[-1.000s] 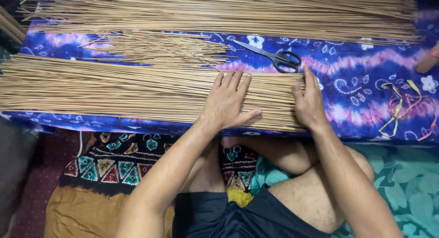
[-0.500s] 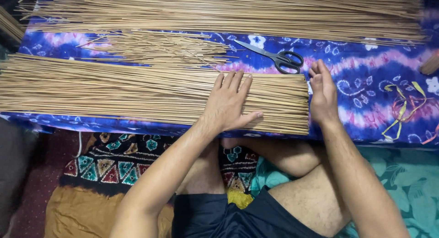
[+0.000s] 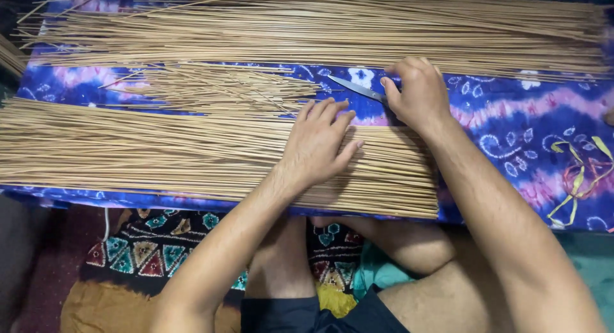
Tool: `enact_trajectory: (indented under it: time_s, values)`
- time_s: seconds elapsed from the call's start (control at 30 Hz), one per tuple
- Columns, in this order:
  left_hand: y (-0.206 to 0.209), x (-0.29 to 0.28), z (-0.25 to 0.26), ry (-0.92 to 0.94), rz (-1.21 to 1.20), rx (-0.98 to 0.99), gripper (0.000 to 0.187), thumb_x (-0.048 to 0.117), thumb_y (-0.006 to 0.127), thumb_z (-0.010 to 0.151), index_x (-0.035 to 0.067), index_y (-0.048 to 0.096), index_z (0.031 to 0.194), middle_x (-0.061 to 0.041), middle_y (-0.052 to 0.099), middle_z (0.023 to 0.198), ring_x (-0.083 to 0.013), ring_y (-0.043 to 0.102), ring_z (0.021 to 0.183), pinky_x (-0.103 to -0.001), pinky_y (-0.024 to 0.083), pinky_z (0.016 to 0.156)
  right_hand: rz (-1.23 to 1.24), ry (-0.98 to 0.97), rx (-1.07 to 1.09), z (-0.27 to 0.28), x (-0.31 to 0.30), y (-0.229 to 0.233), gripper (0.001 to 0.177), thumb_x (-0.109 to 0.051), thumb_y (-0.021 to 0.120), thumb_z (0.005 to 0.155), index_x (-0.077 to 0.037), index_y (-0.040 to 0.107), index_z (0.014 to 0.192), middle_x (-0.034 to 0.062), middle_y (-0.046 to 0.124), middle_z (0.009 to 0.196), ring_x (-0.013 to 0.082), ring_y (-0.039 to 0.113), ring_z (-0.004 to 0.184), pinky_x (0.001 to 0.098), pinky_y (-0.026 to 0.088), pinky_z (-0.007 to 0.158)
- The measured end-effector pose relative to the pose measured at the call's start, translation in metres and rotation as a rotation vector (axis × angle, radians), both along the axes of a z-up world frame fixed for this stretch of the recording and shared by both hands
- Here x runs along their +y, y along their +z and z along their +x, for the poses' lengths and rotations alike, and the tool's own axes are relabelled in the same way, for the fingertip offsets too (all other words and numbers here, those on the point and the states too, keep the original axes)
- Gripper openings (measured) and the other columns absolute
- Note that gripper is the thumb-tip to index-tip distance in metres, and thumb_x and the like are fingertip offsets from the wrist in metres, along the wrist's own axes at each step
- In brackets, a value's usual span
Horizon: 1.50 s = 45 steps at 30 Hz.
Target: Sorting, aligning, and cutting thin bamboo sticks to a uniform length using scissors.
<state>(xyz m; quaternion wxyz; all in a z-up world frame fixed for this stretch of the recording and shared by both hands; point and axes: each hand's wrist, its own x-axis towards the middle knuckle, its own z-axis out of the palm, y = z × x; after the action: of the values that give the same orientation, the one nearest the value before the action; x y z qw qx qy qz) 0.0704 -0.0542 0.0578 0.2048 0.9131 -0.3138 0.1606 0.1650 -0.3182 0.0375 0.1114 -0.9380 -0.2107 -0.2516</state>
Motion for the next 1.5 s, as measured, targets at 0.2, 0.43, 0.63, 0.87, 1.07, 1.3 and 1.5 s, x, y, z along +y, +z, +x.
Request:
enact_trajectory:
  time_s: [0.2, 0.43, 0.63, 0.87, 1.07, 1.3, 1.5]
  values:
    - [0.016, 0.022, 0.055, 0.086, -0.001, -0.066, 0.046, 0.038, 0.064, 0.096, 0.000, 0.067, 0.123, -0.019, 0.064, 0.125, -0.0324, 0.057, 0.121, -0.052, 0.036, 0.111, -0.127, -0.016, -0.103, 0.031, 0.039, 0.026, 0.014, -0.010, 0.079, 0.093, -0.007, 0.077, 0.106, 0.0063, 0.072, 0.107, 0.0244, 0.064, 0.096, 0.0401, 0.051, 0.090]
    - [0.003, 0.029, 0.052, 0.080, -0.014, -0.062, 0.043, 0.035, 0.065, 0.096, 0.001, 0.067, 0.123, -0.017, 0.064, 0.123, -0.0321, 0.057, 0.121, -0.054, 0.038, 0.112, -0.266, -0.077, -0.149, 0.074, 0.043, -0.009, 0.011, -0.015, 0.083, 0.090, -0.010, 0.079, 0.099, 0.0043, 0.066, 0.099, 0.0221, 0.061, 0.093, 0.0379, 0.051, 0.086]
    - [0.002, 0.035, 0.039, 0.041, -0.051, -0.064, 0.043, 0.032, 0.064, 0.094, 0.001, 0.067, 0.124, -0.017, 0.064, 0.125, -0.0312, 0.057, 0.122, -0.051, 0.039, 0.110, -0.334, -0.097, -0.163, 0.075, 0.042, -0.010, 0.006, -0.008, 0.079, 0.091, -0.008, 0.074, 0.094, 0.0064, 0.063, 0.094, 0.0209, 0.059, 0.090, 0.0376, 0.050, 0.083]
    - [0.013, 0.043, 0.019, 0.040, -0.040, -0.102, 0.039, 0.035, 0.062, 0.097, 0.003, 0.067, 0.120, -0.015, 0.063, 0.125, -0.0301, 0.056, 0.122, -0.049, 0.041, 0.107, -0.226, -0.084, -0.201, 0.059, 0.035, 0.003, 0.008, -0.006, 0.082, 0.089, -0.011, 0.077, 0.087, 0.0017, 0.064, 0.090, 0.0156, 0.063, 0.082, 0.0332, 0.057, 0.078]
    - [0.039, 0.044, -0.011, 0.008, -0.074, -0.187, 0.039, 0.031, 0.066, 0.095, 0.002, 0.066, 0.120, -0.016, 0.063, 0.127, -0.0307, 0.056, 0.123, -0.049, 0.039, 0.110, -0.184, -0.082, -0.334, 0.026, 0.035, 0.031, 0.012, -0.005, 0.082, 0.092, -0.013, 0.074, 0.089, 0.0001, 0.064, 0.090, 0.0136, 0.058, 0.081, 0.0310, 0.050, 0.074]
    - [0.040, 0.037, -0.051, 0.050, -0.055, -0.590, 0.040, 0.020, 0.068, 0.096, 0.005, 0.064, 0.132, -0.016, 0.059, 0.140, -0.0337, 0.051, 0.140, -0.055, 0.027, 0.120, -0.146, 0.282, -0.356, -0.106, 0.076, 0.061, 0.005, -0.010, 0.065, 0.098, -0.015, 0.064, 0.098, 0.0014, 0.064, 0.088, 0.0232, 0.069, 0.093, 0.0402, 0.049, 0.094]
    - [0.022, 0.049, -0.086, -0.013, -0.107, -0.534, 0.024, 0.009, 0.058, 0.094, 0.021, 0.070, 0.111, 0.005, 0.063, 0.090, -0.0156, 0.067, 0.078, -0.030, 0.050, 0.067, -0.064, 0.340, -0.255, -0.188, 0.075, 0.063, 0.005, -0.008, 0.067, 0.095, -0.012, 0.068, 0.098, 0.0040, 0.064, 0.083, 0.0247, 0.069, 0.085, 0.0417, 0.050, 0.092]
